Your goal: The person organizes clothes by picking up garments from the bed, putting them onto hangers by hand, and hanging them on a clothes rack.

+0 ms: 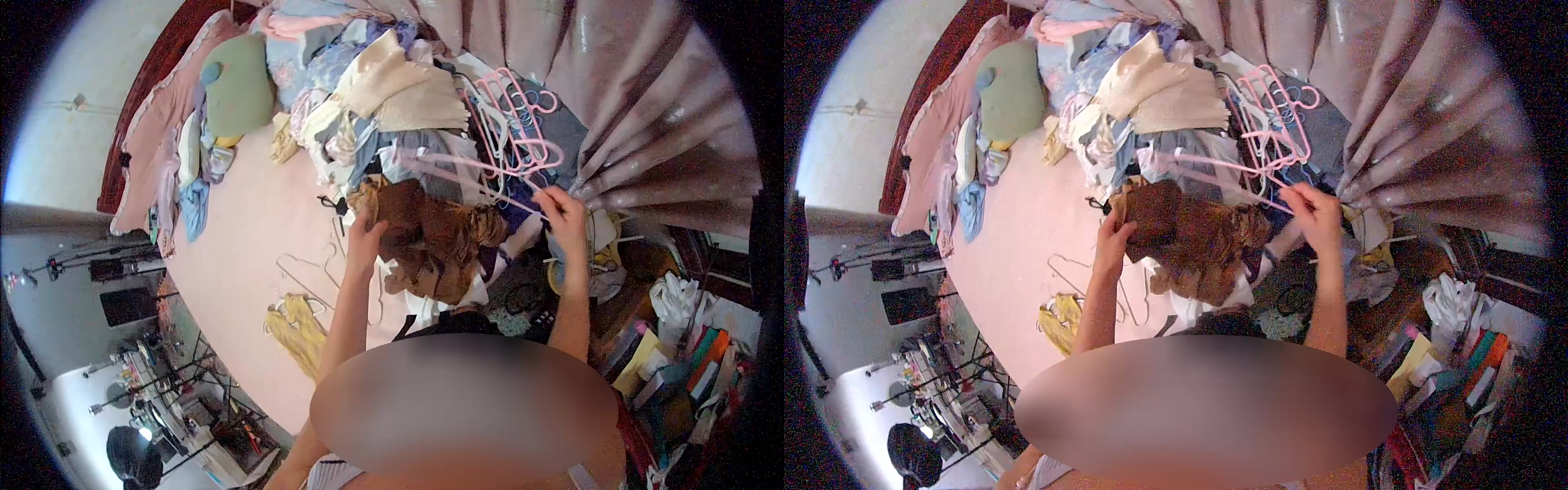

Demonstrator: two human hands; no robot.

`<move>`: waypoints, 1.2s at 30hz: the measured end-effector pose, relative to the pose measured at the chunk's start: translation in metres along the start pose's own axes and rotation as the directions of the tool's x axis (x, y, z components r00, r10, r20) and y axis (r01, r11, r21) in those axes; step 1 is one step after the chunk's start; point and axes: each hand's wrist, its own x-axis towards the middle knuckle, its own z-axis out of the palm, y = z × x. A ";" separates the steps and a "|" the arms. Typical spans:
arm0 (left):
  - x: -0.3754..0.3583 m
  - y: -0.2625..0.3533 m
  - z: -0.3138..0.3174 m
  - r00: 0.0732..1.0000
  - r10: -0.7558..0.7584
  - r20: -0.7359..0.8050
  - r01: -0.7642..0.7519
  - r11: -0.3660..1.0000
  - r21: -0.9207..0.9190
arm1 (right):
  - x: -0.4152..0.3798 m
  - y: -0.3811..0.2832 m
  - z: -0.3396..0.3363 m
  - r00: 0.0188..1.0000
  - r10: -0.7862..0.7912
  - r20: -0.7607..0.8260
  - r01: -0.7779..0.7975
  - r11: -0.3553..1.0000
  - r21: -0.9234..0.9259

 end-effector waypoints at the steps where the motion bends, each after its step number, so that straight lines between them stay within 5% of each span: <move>1: 0.000 -0.003 -0.006 0.999 0.041 0.015 -0.041 0.999 0.022 | -0.006 -0.010 -0.011 0.999 0.014 0.051 -0.010 0.996 -0.085; 6: -0.012 -0.017 -0.030 0.992 0.130 -0.003 -0.130 0.991 -0.026 | -0.035 -0.056 -0.018 0.990 -0.024 0.138 0.064 0.954 -0.294; 10: -0.037 -0.019 -0.050 0.957 0.286 0.046 -0.289 0.933 0.216 | -0.057 -0.096 0.012 0.971 -0.148 0.187 0.204 0.923 -0.326; 12: -0.059 -0.006 -0.059 0.871 0.486 0.073 -0.450 0.729 0.516 | -0.067 -0.111 0.032 0.950 -0.212 0.231 0.285 0.891 -0.354; 14: -0.078 -0.004 -0.071 0.847 0.530 0.037 -0.495 0.762 0.418 | -0.078 -0.122 0.051 0.912 -0.296 0.283 0.393 0.831 -0.394; 16: -0.102 0.007 -0.084 0.696 0.711 0.098 -0.620 0.527 0.582 | -0.093 -0.143 0.069 0.898 -0.341 0.278 0.428 0.824 -0.371; 19: -0.135 0.024 -0.106 0.792 0.574 0.208 -0.593 0.644 0.483 | -0.115 -0.167 0.097 0.809 -0.543 0.224 0.587 0.723 -0.366; 23: -0.181 0.041 -0.116 0.812 0.504 0.294 -0.567 0.801 0.193 | -0.145 -0.188 0.134 0.793 -0.568 0.219 0.609 0.734 -0.302; 28: -0.204 0.037 -0.131 0.831 0.523 0.190 -0.547 0.830 0.108 | -0.185 -0.206 0.170 0.686 -0.728 0.015 0.674 0.628 -0.389; 30: -0.206 0.032 -0.144 0.833 0.550 0.061 -0.553 0.821 0.142 | -0.208 -0.208 0.178 0.640 -0.709 -0.298 0.568 0.697 -0.437; 32: -0.215 0.039 -0.148 0.821 0.570 0.030 -0.570 0.819 0.062 | -0.222 -0.191 0.193 0.640 -0.709 -0.297 0.596 0.702 -0.390; 34: -0.232 0.055 -0.152 0.870 0.494 0.006 -0.493 0.869 -0.024 | -0.234 -0.180 0.211 0.958 -0.283 -0.055 0.277 0.956 -0.097; 36: -0.236 0.054 -0.155 0.879 0.477 0.017 -0.476 0.878 -0.049 | -0.235 -0.166 0.231 0.988 -0.156 0.001 0.153 0.972 -0.179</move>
